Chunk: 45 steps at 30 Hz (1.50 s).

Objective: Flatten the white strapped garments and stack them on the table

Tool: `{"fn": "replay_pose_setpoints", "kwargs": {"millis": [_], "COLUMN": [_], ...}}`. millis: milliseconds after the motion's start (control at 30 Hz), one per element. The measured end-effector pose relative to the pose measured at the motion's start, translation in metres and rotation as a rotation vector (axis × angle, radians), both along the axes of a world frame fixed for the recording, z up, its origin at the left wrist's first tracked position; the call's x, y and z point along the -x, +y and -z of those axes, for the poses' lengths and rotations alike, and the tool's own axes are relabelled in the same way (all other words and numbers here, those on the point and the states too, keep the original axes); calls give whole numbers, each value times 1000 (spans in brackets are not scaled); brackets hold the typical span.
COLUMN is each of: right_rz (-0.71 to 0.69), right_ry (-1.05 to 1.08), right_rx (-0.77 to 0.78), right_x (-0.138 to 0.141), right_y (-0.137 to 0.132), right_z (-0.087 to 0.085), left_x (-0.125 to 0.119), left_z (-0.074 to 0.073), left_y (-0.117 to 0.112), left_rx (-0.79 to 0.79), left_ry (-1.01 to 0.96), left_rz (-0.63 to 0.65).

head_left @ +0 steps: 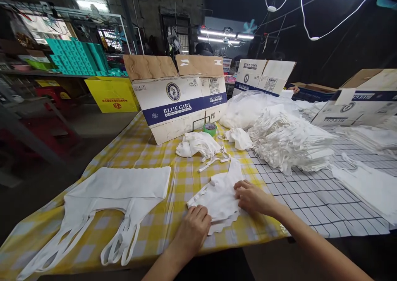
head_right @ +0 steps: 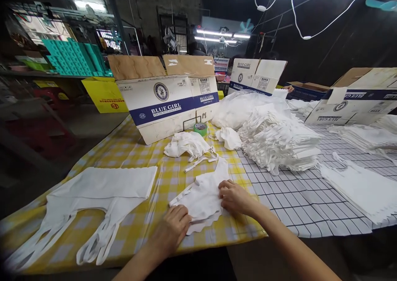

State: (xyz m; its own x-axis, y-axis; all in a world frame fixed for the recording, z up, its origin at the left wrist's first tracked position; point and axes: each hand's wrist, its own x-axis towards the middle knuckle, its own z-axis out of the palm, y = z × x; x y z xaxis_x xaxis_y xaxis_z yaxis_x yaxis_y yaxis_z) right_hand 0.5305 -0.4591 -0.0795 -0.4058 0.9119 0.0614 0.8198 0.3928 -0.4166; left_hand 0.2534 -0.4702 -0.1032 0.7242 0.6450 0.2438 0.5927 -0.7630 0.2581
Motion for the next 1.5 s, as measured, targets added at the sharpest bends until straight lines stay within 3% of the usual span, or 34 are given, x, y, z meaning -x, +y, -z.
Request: {"fn": "replay_pose_setpoints", "kwargs": {"millis": [133, 267, 400, 500, 600, 700, 833, 967, 1067, 1167, 1267, 1367, 1500], "right_rz": [3, 17, 197, 280, 256, 252, 311, 411, 499, 593, 693, 773, 804], "right_ry": [26, 170, 395, 524, 480, 278, 142, 257, 337, 384, 487, 602, 665], "right_rx": [-14, 49, 66, 55, 43, 12, -144, -284, -391, -481, -425, -284, -202], "right_x": [7, 14, 29, 44, 58, 66, 66, 55, 44, 28, 9, -6, -19], "right_y": [-6, -12, -15, -13, -12, -12, -13, -18, -25, -29, -30, -31, -36], "right_z": [-1, -17, -35, -42, -43, -42, -53, -87, -115, -135, -142, -141, -143], "left_x": [7, 14, 12, 5, -4, -10, -12, -8, -1, 10, 28, 48, 71], "left_z": [-7, -26, -48, -60, -70, -77, -79, -66, -54, -49, -57, -79, -128], "left_y": [9, 20, 29, 34, 36, 38, 41, 47, 53, 63, 75, 82, 74], "left_rx": [68, 162, 264, 242, 204, 162, 66, -68, -71, 69, 317, 468, 701], "left_ry": [-145, -426, -554, -579, -591, -596, -532, -326, -217, -218, -262, -373, -610], "left_rz": [-110, -256, -360, -394, -364, -346, -315, -373, -475, -557, -591, -520, -396]}}
